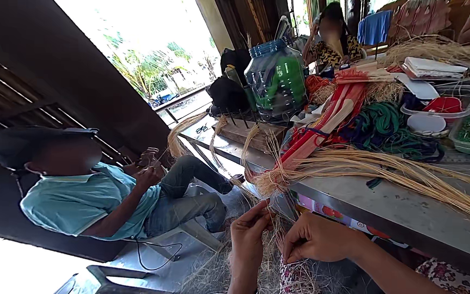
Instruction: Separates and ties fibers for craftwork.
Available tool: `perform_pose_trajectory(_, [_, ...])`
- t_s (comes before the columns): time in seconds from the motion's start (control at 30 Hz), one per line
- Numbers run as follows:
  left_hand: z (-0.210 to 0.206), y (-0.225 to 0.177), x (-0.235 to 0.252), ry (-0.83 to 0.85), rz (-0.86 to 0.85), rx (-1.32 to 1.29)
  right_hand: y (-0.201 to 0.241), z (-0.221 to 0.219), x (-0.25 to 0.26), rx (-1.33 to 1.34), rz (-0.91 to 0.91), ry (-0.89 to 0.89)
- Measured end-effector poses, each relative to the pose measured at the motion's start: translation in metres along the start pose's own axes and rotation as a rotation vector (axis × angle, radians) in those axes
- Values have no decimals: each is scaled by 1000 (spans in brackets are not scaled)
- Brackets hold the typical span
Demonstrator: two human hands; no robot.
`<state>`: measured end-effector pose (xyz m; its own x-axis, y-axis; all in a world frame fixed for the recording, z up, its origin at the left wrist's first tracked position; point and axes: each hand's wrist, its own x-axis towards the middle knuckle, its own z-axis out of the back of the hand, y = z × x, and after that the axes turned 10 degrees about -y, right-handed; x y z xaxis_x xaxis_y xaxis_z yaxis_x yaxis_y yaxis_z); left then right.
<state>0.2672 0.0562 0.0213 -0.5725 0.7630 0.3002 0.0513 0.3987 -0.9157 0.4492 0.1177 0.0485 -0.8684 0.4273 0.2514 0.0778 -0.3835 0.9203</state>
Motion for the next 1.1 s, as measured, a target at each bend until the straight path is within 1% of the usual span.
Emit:
perform_pose_trajectory(0.13, [-5,4,-2,-52,51,-45,-1,0,1,-11,-3,22])
perform_pose_trajectory(0.27, [-4,6,-1,-31,52,-97,-2,-7,1,-27,-10,-7])
perform_pose_trajectory(0.37, [-4,3,1,-36,80,-142,-5,-9,4,-91,-64,-8])
perform_pose_trajectory(0.43, [-4,4,2,-46,53,-139,-6,-10,6,-109,-104,-6])
perform_pose_trajectory(0.53, [2,2,6,-60,-2,-120,-8,-9,6,-112,-110,-25])
perform_pose_trajectory(0.6, [13,-6,16,-87,-38,-90,-8,-7,6,-126,-97,-57])
perform_pose_trajectory(0.67, [27,-17,34,-152,-114,-54,-6,-2,5,-145,-104,-106])
perform_pose_trajectory(0.7, [34,-23,47,-192,-170,-13,-6,0,5,-152,-107,-143])
perform_pose_trajectory(0.77, [46,-34,80,-249,-327,175,-7,3,4,-160,-90,-248])
perform_pose_trajectory(0.83, [53,-39,121,-269,-495,407,-10,3,2,-189,-28,-422])
perform_pose_trajectory(0.87, [52,-42,141,-269,-538,505,-13,3,3,-244,34,-548])
perform_pose_trajectory(0.93, [44,-48,176,-230,-556,674,-19,5,5,-465,183,-833])
perform_pose_trajectory(1.0, [29,-55,201,-149,-556,769,-24,14,7,-694,247,-1038])
perform_pose_trajectory(1.03, [19,-57,210,-106,-550,783,-26,19,8,-762,243,-1098])
perform_pose_trajectory(1.1, [0,-57,222,-32,-527,787,-29,25,9,-771,192,-1148])
